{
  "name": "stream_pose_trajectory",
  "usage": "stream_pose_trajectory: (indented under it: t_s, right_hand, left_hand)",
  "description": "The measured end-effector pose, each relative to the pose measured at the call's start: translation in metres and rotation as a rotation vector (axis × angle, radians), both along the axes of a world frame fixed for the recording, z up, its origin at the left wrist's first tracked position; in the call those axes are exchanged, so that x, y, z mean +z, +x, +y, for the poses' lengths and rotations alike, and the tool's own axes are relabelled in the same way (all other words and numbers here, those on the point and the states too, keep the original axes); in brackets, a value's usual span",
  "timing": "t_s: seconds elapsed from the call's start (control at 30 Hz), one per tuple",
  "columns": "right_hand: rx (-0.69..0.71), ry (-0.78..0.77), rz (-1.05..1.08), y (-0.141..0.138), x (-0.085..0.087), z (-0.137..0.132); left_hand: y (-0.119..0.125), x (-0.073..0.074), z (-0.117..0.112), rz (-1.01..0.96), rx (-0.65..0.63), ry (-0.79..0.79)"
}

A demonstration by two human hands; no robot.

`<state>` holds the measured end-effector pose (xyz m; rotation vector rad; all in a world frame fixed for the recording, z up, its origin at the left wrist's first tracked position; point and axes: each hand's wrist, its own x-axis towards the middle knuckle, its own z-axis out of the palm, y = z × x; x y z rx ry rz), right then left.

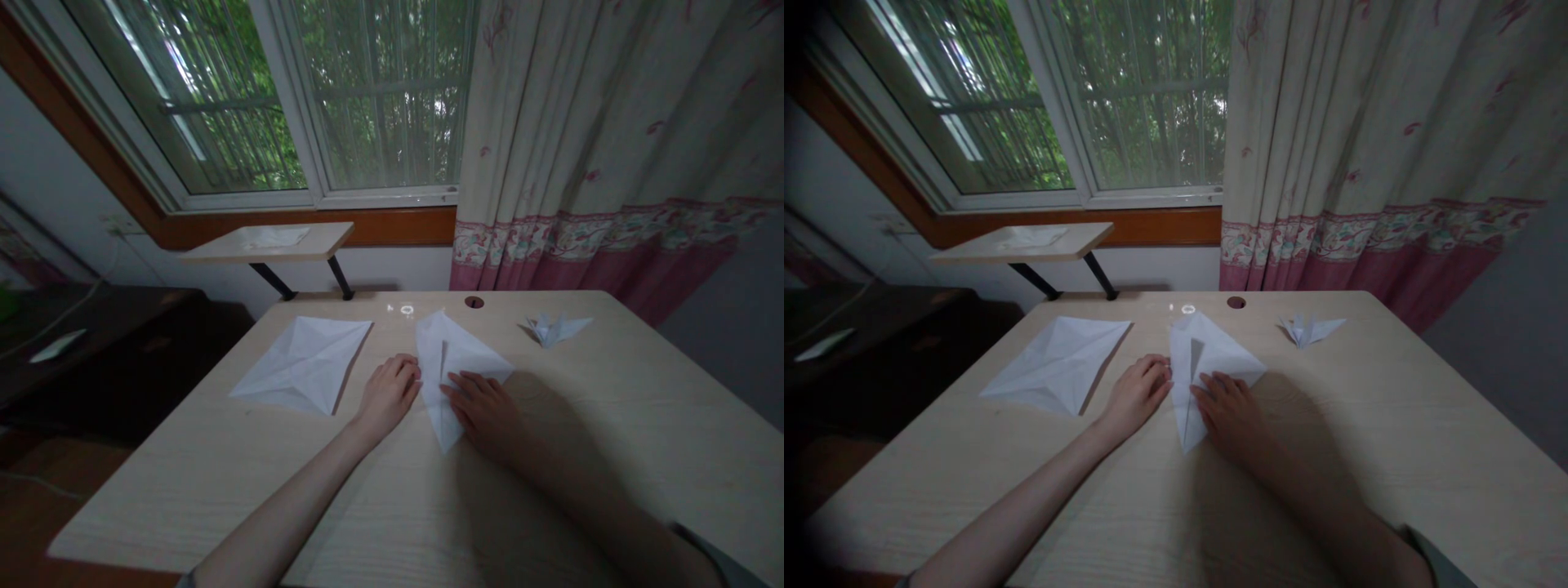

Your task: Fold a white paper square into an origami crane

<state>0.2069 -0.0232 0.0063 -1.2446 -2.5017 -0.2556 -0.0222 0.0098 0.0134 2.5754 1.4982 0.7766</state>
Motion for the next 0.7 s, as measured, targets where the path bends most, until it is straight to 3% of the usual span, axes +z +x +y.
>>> stream_pose_trajectory:
  t_s: [0.4,0.7]
  right_hand:
    - [0.069,-0.068,0.181,0.0013,-0.0061,0.0054]
    - [0.083,-0.096,0.167,0.0024,-0.0061,0.0077]
  left_hand:
    - [0.0019,0.0067,-0.0024,-0.033,-0.014,-0.038]
    - [0.0016,0.0088,-0.0018,-0.062,-0.081,-0.060]
